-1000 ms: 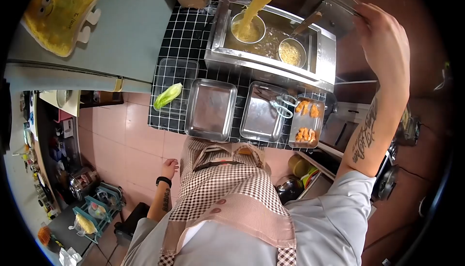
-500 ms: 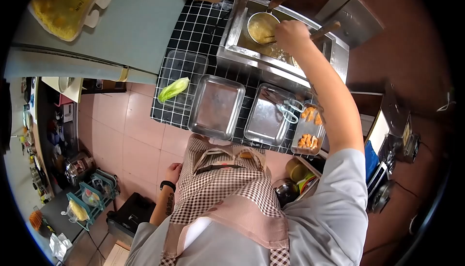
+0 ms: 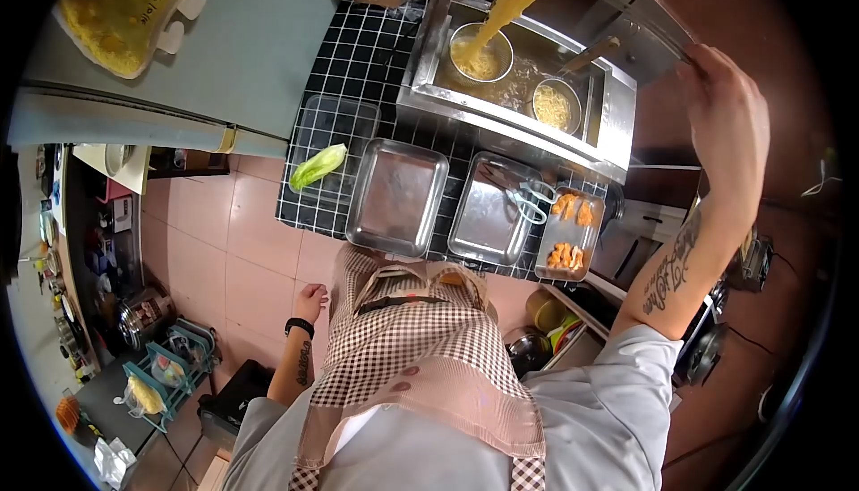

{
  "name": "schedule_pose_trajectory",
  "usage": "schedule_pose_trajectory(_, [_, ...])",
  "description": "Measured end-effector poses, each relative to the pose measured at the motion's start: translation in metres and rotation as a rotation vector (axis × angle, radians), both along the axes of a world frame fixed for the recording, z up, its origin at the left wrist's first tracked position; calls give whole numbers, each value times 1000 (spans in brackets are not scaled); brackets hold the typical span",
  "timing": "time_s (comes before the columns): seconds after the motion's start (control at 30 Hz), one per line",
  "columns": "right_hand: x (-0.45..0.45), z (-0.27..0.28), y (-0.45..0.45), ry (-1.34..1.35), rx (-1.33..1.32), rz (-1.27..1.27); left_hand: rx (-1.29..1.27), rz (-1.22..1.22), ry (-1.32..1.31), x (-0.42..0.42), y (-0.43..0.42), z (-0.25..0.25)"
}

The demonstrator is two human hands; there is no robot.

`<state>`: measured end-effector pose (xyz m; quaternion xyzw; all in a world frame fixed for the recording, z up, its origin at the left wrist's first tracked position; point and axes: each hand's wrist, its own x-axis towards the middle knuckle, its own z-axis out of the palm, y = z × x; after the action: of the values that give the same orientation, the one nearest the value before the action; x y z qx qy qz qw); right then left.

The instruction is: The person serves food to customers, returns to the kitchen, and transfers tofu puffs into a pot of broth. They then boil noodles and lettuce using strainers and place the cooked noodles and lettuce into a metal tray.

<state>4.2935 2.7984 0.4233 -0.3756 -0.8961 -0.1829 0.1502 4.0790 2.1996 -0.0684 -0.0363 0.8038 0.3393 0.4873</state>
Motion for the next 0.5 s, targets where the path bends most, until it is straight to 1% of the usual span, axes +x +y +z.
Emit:
schedule_pose_trajectory(0.03, [1,-7,1,23,-3,-19,8,3,14,-2,4,3])
schedule_pose_trajectory(0.07, [-4,-21,4,37,-96,-30,14,6,18,-3,4,3])
schedule_pose_trajectory(0.13, [-22,-54,16,-174,-190,-146,26,15,26,-4,4,3])
schedule_pose_trajectory(0.2, [-40,-90,23,-283,-206,-126,42,13,45,0,2,4])
schedule_pose_trajectory(0.27, [-53,-123,38,-429,-162,-31,39,39,31,12,-6,3])
schedule_pose_trajectory(0.33, [-84,-138,36,-610,-210,-68,23,99,-9,27,-17,-2])
schedule_pose_trajectory(0.4, [-111,-165,42,-725,-232,-14,-2,68,-22,38,-25,-3])
schedule_pose_trajectory(0.47, [-130,-192,50,-836,-237,116,-41,34,-35,48,-27,2])
schedule_pose_trajectory(0.5, [-131,-200,58,-829,-262,104,-71,6,-30,49,-18,18])
